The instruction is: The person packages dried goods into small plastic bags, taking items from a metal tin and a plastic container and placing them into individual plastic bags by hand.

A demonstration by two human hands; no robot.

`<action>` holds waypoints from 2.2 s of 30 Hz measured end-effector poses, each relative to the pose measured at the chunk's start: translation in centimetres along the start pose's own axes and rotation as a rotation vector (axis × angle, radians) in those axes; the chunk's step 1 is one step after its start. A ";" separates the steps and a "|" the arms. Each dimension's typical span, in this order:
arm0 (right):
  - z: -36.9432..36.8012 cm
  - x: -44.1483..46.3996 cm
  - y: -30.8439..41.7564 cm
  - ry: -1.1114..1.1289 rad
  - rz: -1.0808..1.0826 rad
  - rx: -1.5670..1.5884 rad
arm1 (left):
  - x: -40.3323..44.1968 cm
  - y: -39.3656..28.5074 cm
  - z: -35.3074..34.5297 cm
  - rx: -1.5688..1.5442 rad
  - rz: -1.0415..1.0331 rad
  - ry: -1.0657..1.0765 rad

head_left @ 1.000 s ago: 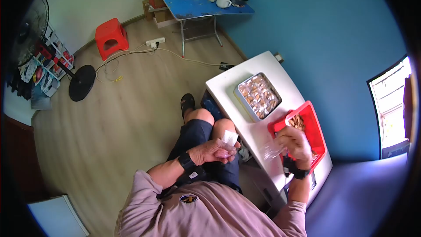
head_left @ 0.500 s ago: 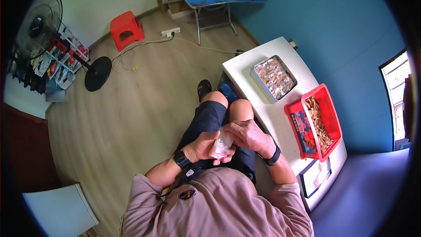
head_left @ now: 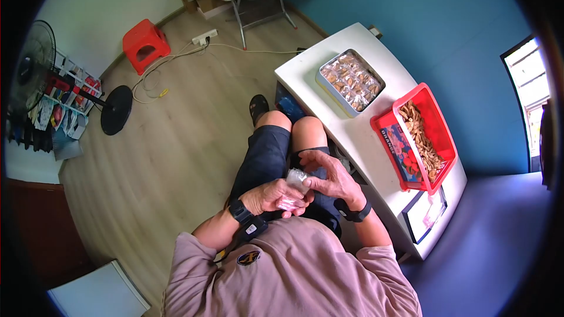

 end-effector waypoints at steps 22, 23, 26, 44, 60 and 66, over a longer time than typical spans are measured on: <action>-1.6 -3.5 -4.1 0.032 -0.388 0.374 | 1.2 2.0 -0.1 0.036 0.106 -0.070; -1.5 -3.6 -3.8 0.008 -0.374 0.409 | 1.2 2.2 -0.1 -0.042 0.149 -0.037; -1.1 -3.8 -2.8 0.040 -0.348 0.368 | 1.2 2.4 -0.1 -0.048 0.154 -0.066; -2.6 -4.4 -3.7 0.069 -0.127 0.201 | 1.5 2.3 0.3 0.026 0.143 -0.015; -0.7 2.3 -3.1 0.286 -0.082 0.087 | 3.6 -1.5 1.5 0.051 0.038 0.150; 3.3 7.9 -1.6 0.257 -0.100 -0.169 | 6.7 -5.8 1.7 -0.003 -0.013 0.138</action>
Point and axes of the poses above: each hand's wrist, its own x-axis towards the middle knuckle, its own z-axis out of the back of the hand, y = z × x, the point moved 3 cm from there along x, towards the middle knuckle, and after that the axes turned 11 degrees about -y, right-handed, at the moved point
